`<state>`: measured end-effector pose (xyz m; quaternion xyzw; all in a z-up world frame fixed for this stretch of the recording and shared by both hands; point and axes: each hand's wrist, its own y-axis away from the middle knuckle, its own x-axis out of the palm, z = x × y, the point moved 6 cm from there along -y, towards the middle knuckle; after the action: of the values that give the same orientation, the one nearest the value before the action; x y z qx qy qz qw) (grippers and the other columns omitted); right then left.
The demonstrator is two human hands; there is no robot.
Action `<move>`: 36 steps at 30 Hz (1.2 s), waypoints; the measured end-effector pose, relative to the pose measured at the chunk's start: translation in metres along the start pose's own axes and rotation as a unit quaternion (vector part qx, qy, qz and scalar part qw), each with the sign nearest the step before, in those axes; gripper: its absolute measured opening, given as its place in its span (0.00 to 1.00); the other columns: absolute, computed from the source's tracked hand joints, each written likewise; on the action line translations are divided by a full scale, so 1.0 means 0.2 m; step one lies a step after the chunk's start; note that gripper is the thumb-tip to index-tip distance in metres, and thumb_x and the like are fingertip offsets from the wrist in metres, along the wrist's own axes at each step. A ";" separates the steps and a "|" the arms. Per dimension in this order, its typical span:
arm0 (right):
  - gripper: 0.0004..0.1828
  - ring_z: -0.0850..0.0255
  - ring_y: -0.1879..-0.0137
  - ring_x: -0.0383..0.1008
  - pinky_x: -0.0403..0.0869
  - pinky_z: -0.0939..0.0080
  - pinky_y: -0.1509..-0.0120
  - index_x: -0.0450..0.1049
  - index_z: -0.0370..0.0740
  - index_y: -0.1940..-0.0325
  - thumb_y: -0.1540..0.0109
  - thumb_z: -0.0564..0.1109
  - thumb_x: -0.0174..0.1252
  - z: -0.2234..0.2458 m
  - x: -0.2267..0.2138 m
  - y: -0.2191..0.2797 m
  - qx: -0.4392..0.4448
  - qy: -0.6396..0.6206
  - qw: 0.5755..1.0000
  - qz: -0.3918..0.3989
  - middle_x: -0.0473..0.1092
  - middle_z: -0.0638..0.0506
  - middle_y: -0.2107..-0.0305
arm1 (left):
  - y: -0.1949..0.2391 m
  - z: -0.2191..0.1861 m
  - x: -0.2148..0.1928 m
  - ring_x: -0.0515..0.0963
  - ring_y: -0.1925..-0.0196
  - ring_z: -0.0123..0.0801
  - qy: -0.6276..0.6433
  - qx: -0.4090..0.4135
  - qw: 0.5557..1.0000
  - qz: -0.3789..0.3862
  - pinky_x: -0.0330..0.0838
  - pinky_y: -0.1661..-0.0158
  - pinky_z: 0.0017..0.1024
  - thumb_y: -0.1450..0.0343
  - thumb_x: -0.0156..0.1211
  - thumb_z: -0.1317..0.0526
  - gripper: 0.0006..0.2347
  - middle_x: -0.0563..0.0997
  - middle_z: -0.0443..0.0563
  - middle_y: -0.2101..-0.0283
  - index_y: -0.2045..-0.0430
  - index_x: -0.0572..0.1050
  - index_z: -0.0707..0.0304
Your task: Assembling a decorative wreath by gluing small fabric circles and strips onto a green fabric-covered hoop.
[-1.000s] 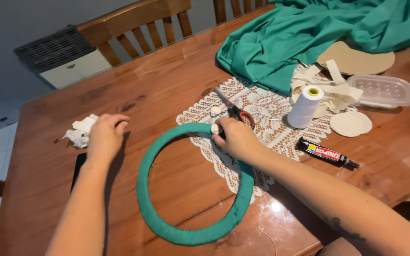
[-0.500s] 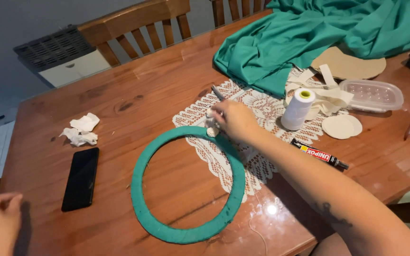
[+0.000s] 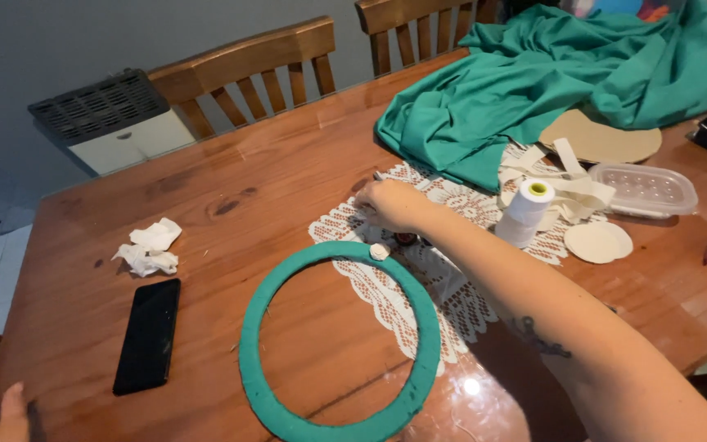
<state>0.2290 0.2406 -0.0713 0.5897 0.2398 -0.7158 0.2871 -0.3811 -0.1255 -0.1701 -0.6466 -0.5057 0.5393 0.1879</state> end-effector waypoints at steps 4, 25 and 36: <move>0.17 0.54 0.58 0.76 0.71 0.53 0.55 0.80 0.52 0.56 0.49 0.51 0.68 0.26 -0.08 0.02 -0.064 -0.051 0.997 0.000 0.78 0.55 0.65 | -0.04 -0.60 -0.21 0.80 0.39 0.37 -0.224 0.123 0.966 0.031 0.78 0.46 0.30 0.21 0.75 0.56 0.16 0.81 0.52 0.29 0.40 0.86 0.62; 0.24 0.51 0.43 0.74 0.73 0.45 0.48 0.77 0.49 0.46 0.43 0.59 0.68 0.32 -0.33 0.29 -0.050 -0.017 0.996 -0.072 0.75 0.52 0.49 | -0.03 -0.90 -0.23 0.83 0.40 0.15 -0.256 0.152 0.945 0.138 0.76 0.33 0.18 0.19 0.63 0.55 0.05 0.85 0.27 0.37 0.56 0.87 0.42; 0.03 0.59 0.61 0.78 0.73 0.62 0.51 0.77 0.38 0.61 0.37 0.39 0.61 0.48 -0.80 1.53 -0.100 -0.119 0.912 -0.379 0.78 0.52 0.65 | 0.01 -0.91 -0.16 0.85 0.42 0.36 0.000 0.161 0.974 0.160 0.74 0.32 0.29 0.21 0.70 0.69 0.02 0.87 0.50 0.53 0.62 0.87 0.64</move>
<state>0.3951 -0.0244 0.1027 0.3331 0.4798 -0.8079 0.0779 -0.2168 -0.0993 -0.0916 -0.6803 -0.3022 0.6367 0.2012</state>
